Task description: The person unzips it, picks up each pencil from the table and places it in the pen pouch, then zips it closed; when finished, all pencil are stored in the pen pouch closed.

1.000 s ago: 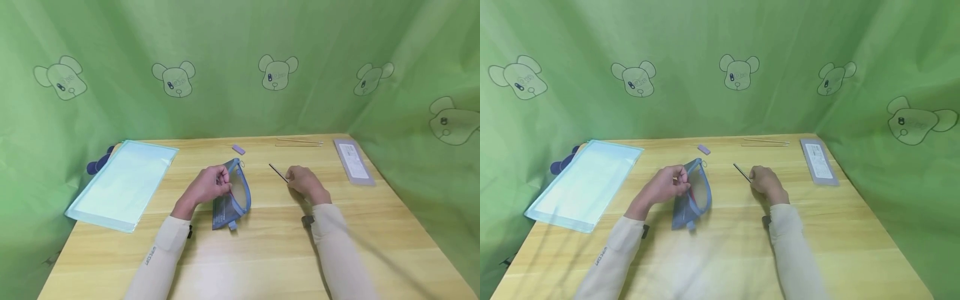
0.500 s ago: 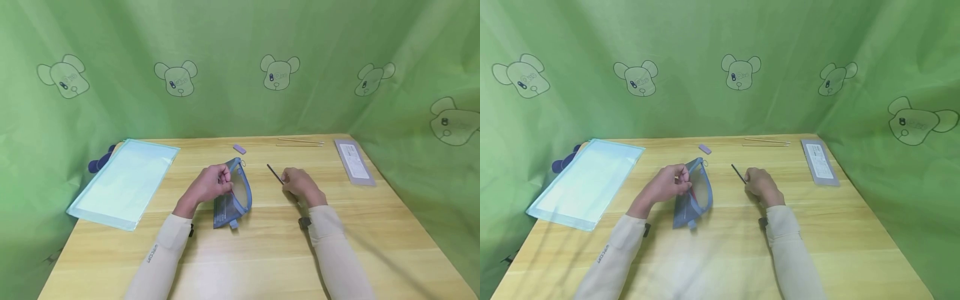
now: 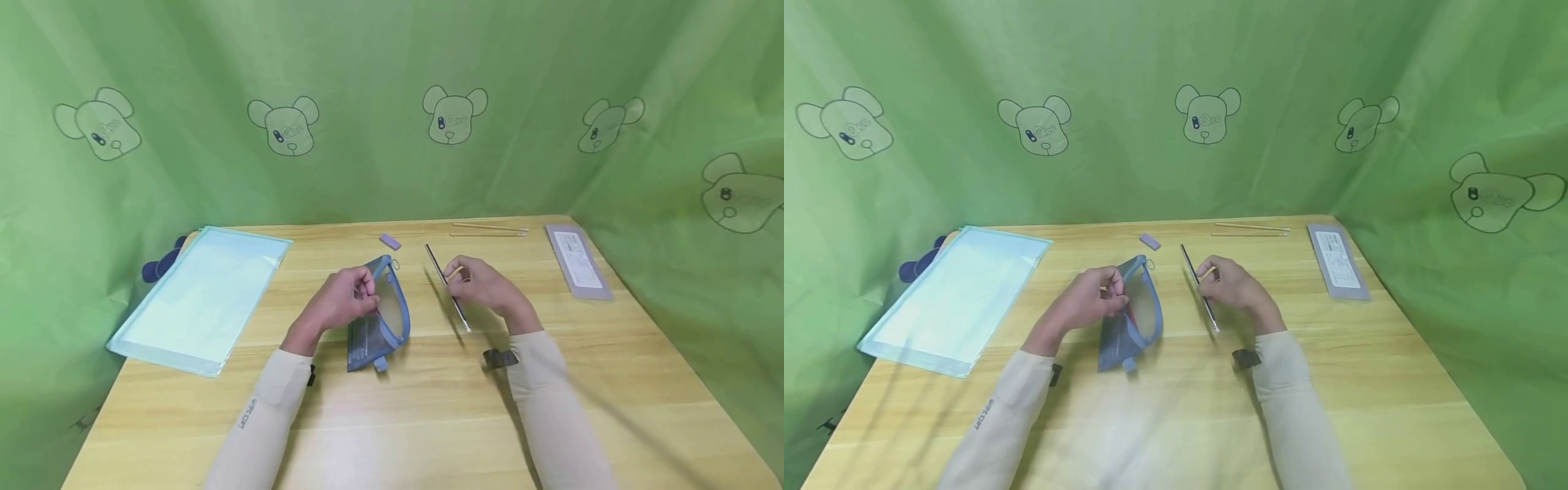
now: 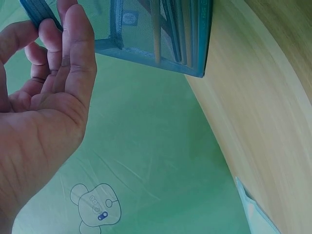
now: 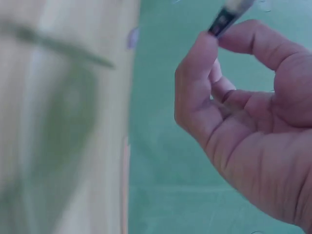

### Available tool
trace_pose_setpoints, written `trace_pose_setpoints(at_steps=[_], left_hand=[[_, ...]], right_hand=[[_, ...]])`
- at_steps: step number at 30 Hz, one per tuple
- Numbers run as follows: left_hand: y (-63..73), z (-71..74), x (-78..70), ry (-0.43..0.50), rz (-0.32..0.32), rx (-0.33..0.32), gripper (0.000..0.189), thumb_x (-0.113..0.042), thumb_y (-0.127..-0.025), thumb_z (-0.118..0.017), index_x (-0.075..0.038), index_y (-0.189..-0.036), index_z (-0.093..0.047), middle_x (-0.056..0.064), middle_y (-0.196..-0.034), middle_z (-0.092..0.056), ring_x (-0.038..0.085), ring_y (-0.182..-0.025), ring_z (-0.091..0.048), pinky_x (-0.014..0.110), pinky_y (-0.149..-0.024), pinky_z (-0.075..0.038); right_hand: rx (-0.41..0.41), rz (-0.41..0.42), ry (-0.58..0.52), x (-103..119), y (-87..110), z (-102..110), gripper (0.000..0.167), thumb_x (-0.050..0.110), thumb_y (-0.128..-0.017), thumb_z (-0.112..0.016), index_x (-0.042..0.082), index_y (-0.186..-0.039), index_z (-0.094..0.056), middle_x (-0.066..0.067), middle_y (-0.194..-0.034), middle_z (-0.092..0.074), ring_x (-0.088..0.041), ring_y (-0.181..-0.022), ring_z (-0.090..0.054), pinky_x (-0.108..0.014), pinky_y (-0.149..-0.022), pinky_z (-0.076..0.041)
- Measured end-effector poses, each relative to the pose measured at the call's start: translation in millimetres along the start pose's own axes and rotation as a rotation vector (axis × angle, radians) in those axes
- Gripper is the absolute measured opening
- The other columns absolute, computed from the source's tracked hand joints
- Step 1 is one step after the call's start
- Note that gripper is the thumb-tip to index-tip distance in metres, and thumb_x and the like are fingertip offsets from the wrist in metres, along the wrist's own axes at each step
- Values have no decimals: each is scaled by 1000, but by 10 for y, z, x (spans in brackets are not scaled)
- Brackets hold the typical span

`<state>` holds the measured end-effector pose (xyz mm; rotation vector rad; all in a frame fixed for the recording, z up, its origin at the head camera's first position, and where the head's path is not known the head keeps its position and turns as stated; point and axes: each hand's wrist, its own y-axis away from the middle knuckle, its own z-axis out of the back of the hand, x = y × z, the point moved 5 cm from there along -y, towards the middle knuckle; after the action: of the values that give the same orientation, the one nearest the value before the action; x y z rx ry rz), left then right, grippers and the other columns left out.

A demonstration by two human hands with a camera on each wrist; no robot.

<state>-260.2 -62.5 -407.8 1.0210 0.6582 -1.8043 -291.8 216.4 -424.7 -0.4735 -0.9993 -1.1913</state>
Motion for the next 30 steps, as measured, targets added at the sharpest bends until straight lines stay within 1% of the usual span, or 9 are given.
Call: trace_pose_setpoints(at_steps=[3,6,10,14,18,22,25,30], left_hand=[[-4,-6,2,-5,3,-2,17,-1,-95,-75,-11,-93,-61,5,-89,-64,17,-79,-63,29,-70,-59],[-5,-12,0,-9,3,-4,17,-1,-95,-75,-10,-93,-61,5,-89,-64,17,-79,-63,28,-70,-59],[-2,-19,-14,-12,5,-6,17,-1,-95,-75,-10,-93,-60,5,-89,-64,17,-78,-63,27,-69,-59],[5,-33,-29,-12,4,1,17,-1,-95,-75,-10,-93,-60,5,-89,-65,17,-79,-64,26,-69,-59],[2,-59,-53,-16,-23,18,17,-1,-95,-75,-9,-93,-61,5,-88,-65,16,-79,-64,25,-69,-57],[-11,-99,-78,-13,-67,46,16,-1,-95,-75,-9,-93,-61,5,-86,-65,15,-78,-63,24,-68,-56],[-24,-145,-81,3,-87,58,16,-1,-95,-74,-8,-93,-60,4,-85,-65,14,-77,-62,24,-67,-55],[-42,-202,-44,21,-86,59,16,1,-95,-73,-9,-93,-60,3,-83,-64,14,-76,-64,23,-64,-55]], right_hand=[[74,18,-109,149,44,-58,30,-2,-92,-61,-7,-121,-53,-10,-99,-63,-15,-83,-61,-27,-77,-58],[148,23,-151,269,81,-140,30,-3,-90,-60,-6,-118,-54,-5,-97,-62,-15,-86,-60,-24,-77,-57],[229,16,-141,351,95,-268,25,-1,-89,-62,-3,-114,-58,-3,-94,-61,-15,-85,-60,-24,-75,-57],[268,8,-117,354,69,-387,21,1,-90,-65,-1,-111,-60,-2,-92,-61,-15,-82,-59,-26,-74,-57],[243,5,-137,319,-3,-484,20,-1,-90,-63,-1,-110,-60,-1,-87,-61,-14,-77,-58,-25,-71,-55],[187,-3,-170,321,-73,-583,20,-2,-91,-61,-3,-111,-59,-2,-87,-62,-14,-77,-61,-25,-72,-58],[155,-11,-182,332,-119,-669,20,-3,-92,-60,-3,-113,-58,-4,-89,-61,-15,-78,-62,-25,-72,-60],[112,-3,-153,374,-149,-777,17,-6,-93,-56,-3,-110,-60,-7,-92,-59,-17,-81,-60,-27,-74,-60]])
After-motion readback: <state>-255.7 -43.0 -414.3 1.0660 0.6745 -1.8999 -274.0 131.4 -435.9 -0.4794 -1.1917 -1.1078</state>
